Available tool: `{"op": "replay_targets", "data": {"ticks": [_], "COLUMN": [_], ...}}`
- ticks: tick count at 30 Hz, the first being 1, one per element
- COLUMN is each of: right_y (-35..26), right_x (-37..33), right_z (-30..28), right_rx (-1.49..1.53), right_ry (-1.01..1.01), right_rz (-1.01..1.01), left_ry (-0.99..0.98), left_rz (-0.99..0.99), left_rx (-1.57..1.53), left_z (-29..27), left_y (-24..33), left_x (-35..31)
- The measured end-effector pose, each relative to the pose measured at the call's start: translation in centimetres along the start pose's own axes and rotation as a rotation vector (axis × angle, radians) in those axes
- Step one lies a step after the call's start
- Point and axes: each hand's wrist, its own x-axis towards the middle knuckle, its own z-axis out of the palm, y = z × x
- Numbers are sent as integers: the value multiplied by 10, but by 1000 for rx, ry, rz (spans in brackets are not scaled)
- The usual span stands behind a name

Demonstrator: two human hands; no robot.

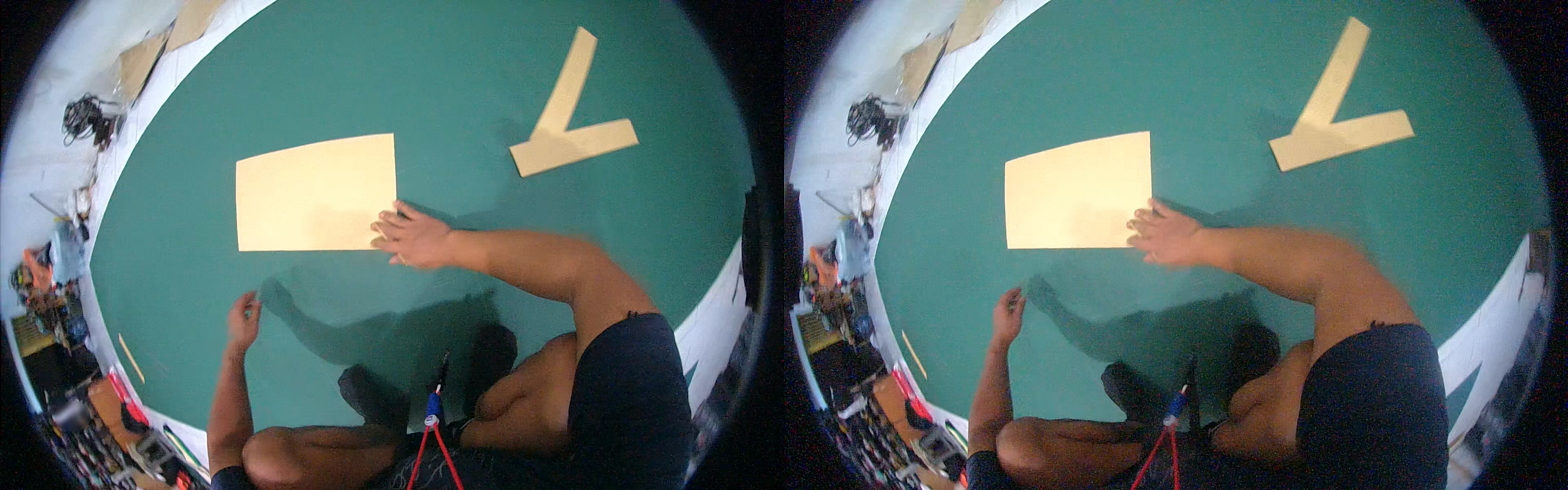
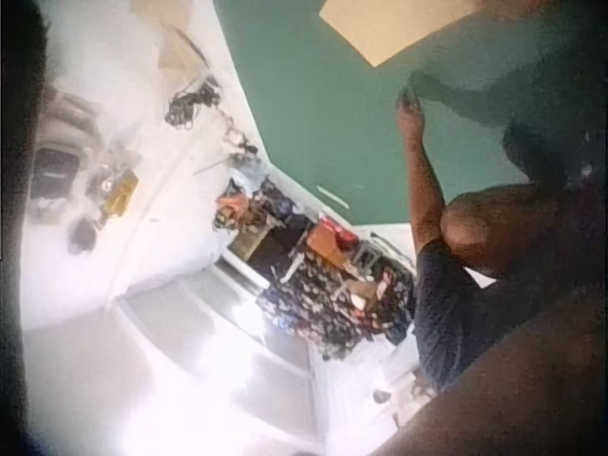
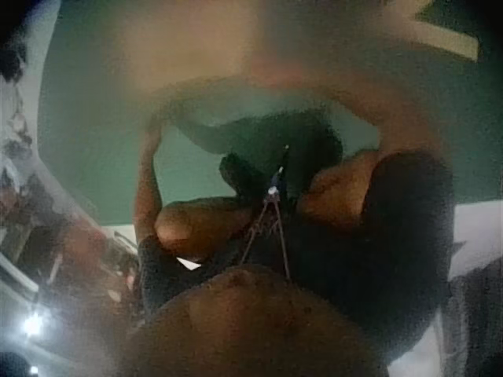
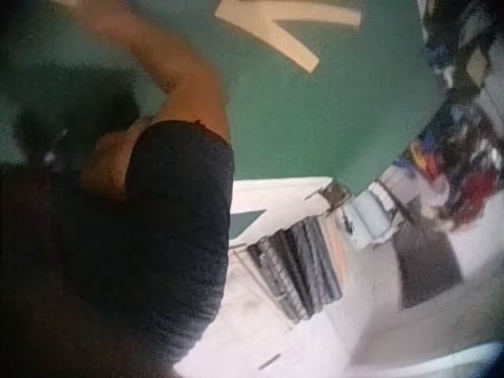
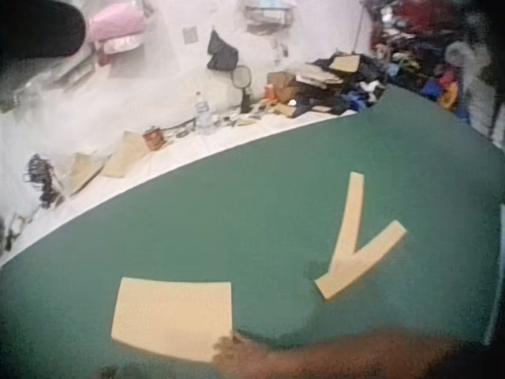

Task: The person places a rectangular sheet of light-colored paper on a green surface and uses a small handheld blade to cut along its edges. They reposition the paper multiple times to trim different sides and then cut a separate strip of paper using a metal ruler as a guide.

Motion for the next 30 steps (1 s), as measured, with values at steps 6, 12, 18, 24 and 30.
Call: {"op": "replay_targets", "data": {"ticks": [6,12,18,24,30], "right_y": [83,111,130,175,167], "right_x": [9,13,-24,-52,-30], "right_z": [-20,-30,-71,-77,-65], "right_rx": [-33,61,12,29,-114], "right_ry": [164,245,98,46,190], "right_rz": [259,363,397,424,516], "left_ry": [-140,-395,-343,-205,-132], "left_rz": [-447,-816,-460,-257,-198], "left_rx": [331,118,19,82,245], "left_z": [-83,-69,6,35,81], "left_y": [-61,-34,13,130,172], "left_x": [-146,-240,-170,-74,-38]}}
